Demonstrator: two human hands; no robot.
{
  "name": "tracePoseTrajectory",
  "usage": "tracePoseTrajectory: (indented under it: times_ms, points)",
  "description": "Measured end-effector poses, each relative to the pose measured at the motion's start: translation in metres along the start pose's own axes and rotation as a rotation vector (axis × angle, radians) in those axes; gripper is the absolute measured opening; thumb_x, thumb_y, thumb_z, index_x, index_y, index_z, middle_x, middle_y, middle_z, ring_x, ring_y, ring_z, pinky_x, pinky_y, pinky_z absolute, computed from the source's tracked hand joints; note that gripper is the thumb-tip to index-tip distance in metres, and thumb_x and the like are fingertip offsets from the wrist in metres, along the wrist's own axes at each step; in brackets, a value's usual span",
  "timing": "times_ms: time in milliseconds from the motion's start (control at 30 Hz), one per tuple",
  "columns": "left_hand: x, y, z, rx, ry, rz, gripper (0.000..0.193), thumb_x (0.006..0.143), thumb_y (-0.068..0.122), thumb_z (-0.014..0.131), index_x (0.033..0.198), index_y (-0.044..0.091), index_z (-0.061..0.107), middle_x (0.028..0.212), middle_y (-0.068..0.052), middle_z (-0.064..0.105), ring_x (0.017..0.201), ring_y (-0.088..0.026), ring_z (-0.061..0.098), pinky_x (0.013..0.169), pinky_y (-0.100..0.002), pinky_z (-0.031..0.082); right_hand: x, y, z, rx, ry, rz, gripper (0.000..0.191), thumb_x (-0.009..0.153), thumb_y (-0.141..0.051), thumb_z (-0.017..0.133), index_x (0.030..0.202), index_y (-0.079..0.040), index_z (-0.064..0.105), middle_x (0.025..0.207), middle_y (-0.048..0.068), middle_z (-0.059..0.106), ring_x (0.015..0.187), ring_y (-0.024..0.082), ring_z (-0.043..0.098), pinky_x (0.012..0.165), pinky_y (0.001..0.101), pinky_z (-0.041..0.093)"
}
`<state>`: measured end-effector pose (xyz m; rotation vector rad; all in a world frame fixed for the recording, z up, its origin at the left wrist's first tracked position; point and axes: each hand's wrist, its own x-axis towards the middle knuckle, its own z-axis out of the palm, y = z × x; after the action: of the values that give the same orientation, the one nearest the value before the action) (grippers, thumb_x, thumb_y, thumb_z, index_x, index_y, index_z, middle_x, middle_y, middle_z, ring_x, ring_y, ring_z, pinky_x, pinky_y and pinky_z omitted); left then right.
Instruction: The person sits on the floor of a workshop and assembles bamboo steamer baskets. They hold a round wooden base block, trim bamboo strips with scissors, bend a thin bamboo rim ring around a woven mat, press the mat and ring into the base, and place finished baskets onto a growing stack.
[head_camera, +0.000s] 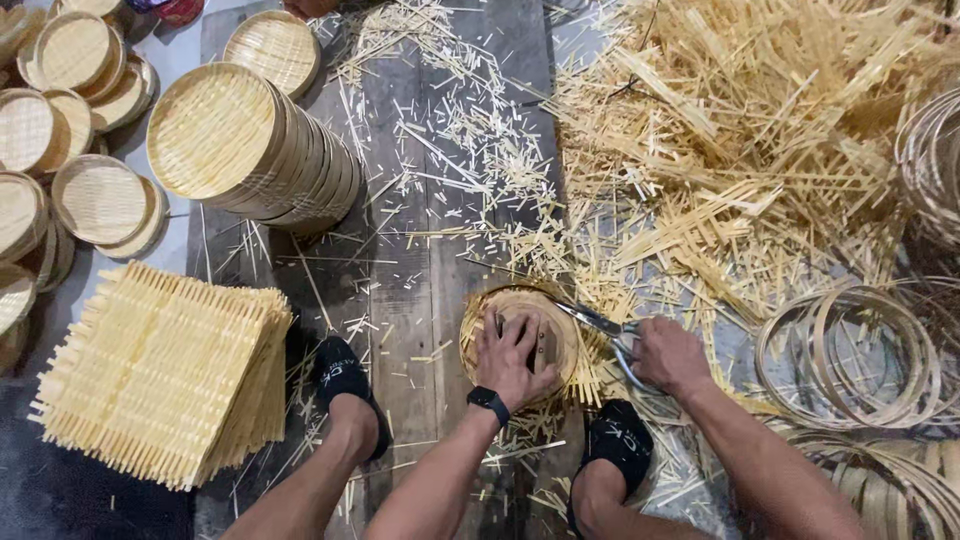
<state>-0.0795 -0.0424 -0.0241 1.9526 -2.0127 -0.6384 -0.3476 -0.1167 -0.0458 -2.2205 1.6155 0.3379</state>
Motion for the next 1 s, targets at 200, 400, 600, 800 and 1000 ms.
tracePoseTrajectory:
  times_ms: [200,400,600,800,1000]
  points:
    - [0.004,-0.005,-0.003,0.047,-0.042,0.13,0.087,0.066,0.045,0.08,0.143,0.012,0.057,0.145,-0.011,0.053,0.146,-0.051,0.023,0.111,-0.069,0.027,0.01,0.005,0.018,-0.076,0.181,-0.059,0.047,0.08,-0.042,0.068,0.106,-0.004,0.064,0.1,0.016,0.065,0.095,0.032,0.064,0.082,0.0454,0.055]
    - [0.006,-0.009,-0.005,0.025,-0.033,0.21,0.085,0.064,0.043,0.083,0.14,0.013,0.06,0.142,-0.008,0.056,0.148,-0.048,0.025,0.11,-0.069,0.029,0.013,0.003,0.012,-0.085,0.097,-0.013,0.058,0.079,-0.051,0.069,0.113,-0.004,0.062,0.103,0.018,0.064,0.096,0.032,0.063,0.085,0.0457,0.054]
    - [0.013,-0.024,-0.009,0.075,-0.117,0.359,0.093,0.062,0.043,0.084,0.147,0.017,0.056,0.144,-0.007,0.056,0.147,-0.048,0.025,0.11,-0.066,0.03,0.019,0.001,-0.002,-0.088,0.025,-0.023,0.046,0.087,-0.046,0.064,0.109,-0.006,0.064,0.104,0.015,0.065,0.098,0.03,0.063,0.083,0.0459,0.053]
    - [0.022,-0.037,-0.014,0.161,-0.273,0.412,0.093,0.06,0.045,0.086,0.146,0.026,0.053,0.146,-0.003,0.054,0.149,-0.044,0.025,0.118,-0.063,0.025,0.026,0.005,-0.013,-0.151,-0.095,-0.041,0.046,0.092,-0.048,0.063,0.108,-0.005,0.064,0.101,0.015,0.064,0.096,0.027,0.063,0.087,0.0418,0.054]
    - [0.016,-0.017,-0.027,0.212,-0.158,0.471,0.104,0.048,0.06,0.087,0.145,0.035,0.056,0.161,-0.024,0.03,0.146,-0.054,0.018,0.109,-0.079,0.014,0.035,-0.011,-0.019,-0.134,-0.151,-0.048,0.038,0.095,-0.042,0.06,0.11,-0.006,0.063,0.098,0.016,0.063,0.091,0.026,0.061,0.081,0.0427,0.056]
